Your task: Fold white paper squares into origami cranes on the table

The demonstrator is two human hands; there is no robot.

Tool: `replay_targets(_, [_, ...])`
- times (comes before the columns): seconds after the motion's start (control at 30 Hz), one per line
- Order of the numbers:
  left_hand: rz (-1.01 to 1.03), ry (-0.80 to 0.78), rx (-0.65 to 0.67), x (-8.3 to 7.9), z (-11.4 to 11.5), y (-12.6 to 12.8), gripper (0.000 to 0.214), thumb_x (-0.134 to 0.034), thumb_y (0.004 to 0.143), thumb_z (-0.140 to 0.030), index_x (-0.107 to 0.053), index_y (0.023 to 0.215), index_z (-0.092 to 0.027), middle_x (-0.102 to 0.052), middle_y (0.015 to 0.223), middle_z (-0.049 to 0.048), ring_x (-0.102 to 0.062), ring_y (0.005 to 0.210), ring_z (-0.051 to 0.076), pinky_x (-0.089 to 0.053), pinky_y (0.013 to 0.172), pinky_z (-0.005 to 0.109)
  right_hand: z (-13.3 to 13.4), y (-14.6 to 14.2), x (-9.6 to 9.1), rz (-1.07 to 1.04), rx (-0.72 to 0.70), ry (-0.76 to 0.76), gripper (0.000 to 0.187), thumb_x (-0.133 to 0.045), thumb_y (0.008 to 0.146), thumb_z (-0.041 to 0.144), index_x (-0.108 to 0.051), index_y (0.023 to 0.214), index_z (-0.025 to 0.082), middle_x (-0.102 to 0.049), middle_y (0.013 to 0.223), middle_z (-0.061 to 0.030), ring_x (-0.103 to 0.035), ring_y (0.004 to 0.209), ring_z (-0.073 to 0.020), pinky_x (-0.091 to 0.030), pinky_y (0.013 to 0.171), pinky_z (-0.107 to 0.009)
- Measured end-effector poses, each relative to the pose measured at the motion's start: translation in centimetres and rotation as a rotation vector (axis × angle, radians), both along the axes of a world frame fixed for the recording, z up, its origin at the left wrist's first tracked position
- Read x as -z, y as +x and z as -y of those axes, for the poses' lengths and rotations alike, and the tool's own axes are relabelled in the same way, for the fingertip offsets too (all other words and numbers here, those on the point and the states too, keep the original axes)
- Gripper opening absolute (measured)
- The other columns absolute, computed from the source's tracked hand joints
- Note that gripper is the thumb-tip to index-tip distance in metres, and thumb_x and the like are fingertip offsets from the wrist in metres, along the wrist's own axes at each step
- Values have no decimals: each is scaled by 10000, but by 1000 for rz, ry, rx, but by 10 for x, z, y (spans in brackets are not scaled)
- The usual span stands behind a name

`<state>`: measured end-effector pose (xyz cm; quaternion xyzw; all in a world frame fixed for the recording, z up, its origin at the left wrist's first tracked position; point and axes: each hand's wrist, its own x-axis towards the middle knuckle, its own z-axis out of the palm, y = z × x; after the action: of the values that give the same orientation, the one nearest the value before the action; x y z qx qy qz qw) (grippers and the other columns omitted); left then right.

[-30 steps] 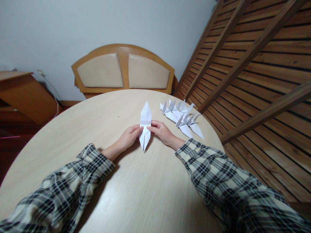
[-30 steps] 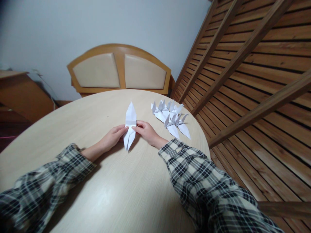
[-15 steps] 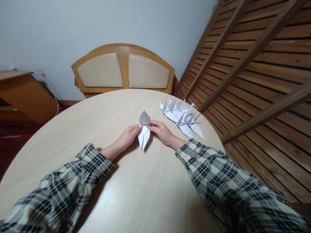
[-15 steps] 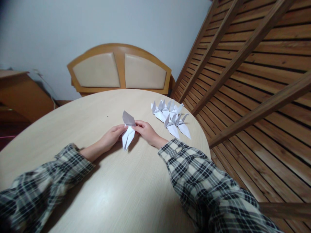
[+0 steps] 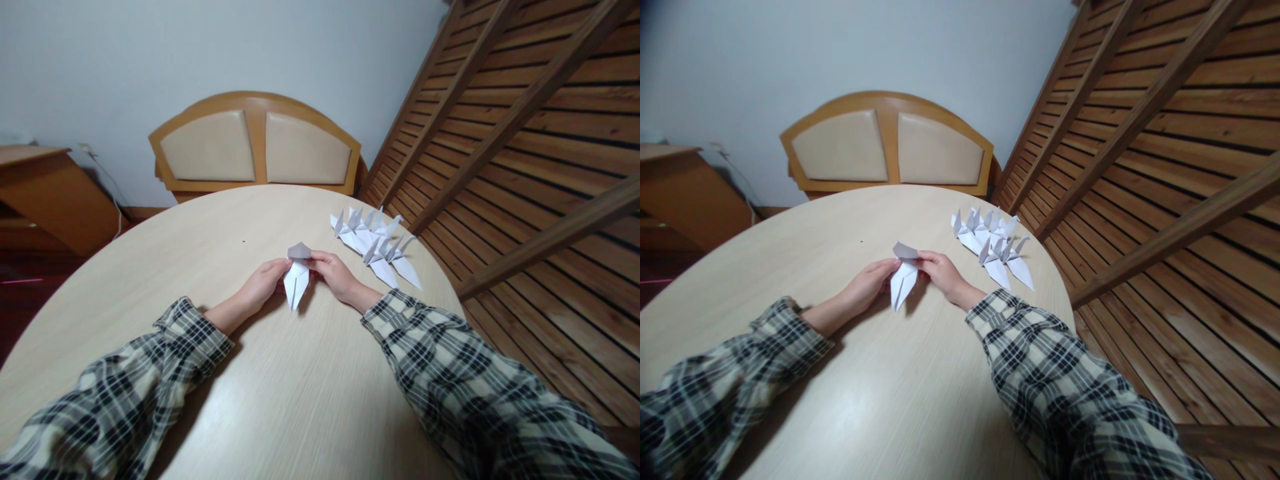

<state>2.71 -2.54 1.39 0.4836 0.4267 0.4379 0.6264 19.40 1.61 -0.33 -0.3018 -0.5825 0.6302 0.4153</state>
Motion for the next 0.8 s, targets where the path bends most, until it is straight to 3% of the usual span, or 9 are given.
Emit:
replay_targets(0.27, [24, -51, -81, 2, -1, -2, 172, -561, 815, -306, -615, 757, -154, -605, 671, 33, -513, 579, 130, -419, 574, 262, 1, -2, -3, -6, 48, 48, 233, -571, 777, 140, -744, 899, 235, -715, 988, -14, -601, 927, -163, -425, 918, -365])
replay_targets(0.5, [35, -32, -43, 12, -5, -6, 179, -569, 813, -320, -617, 757, -157, -612, 681, 34, -514, 583, 127, -421, 568, 251, 0, 1, -2, 52, 39, 75, 268, -536, 804, 126, -759, 884, 250, -724, 956, -7, -597, 894, -166, -446, 866, -368])
replay_targets(0.8, [86, -93, -18, 3, -3, -3, 207, -524, 812, -309, -644, 816, -140, -685, 775, 93, -594, 684, 171, -479, 666, 284, 4, 2, -4, 117, 87, 191, 283, -500, 817, 121, -745, 901, 233, -717, 962, -16, -594, 912, -160, -447, 852, -337])
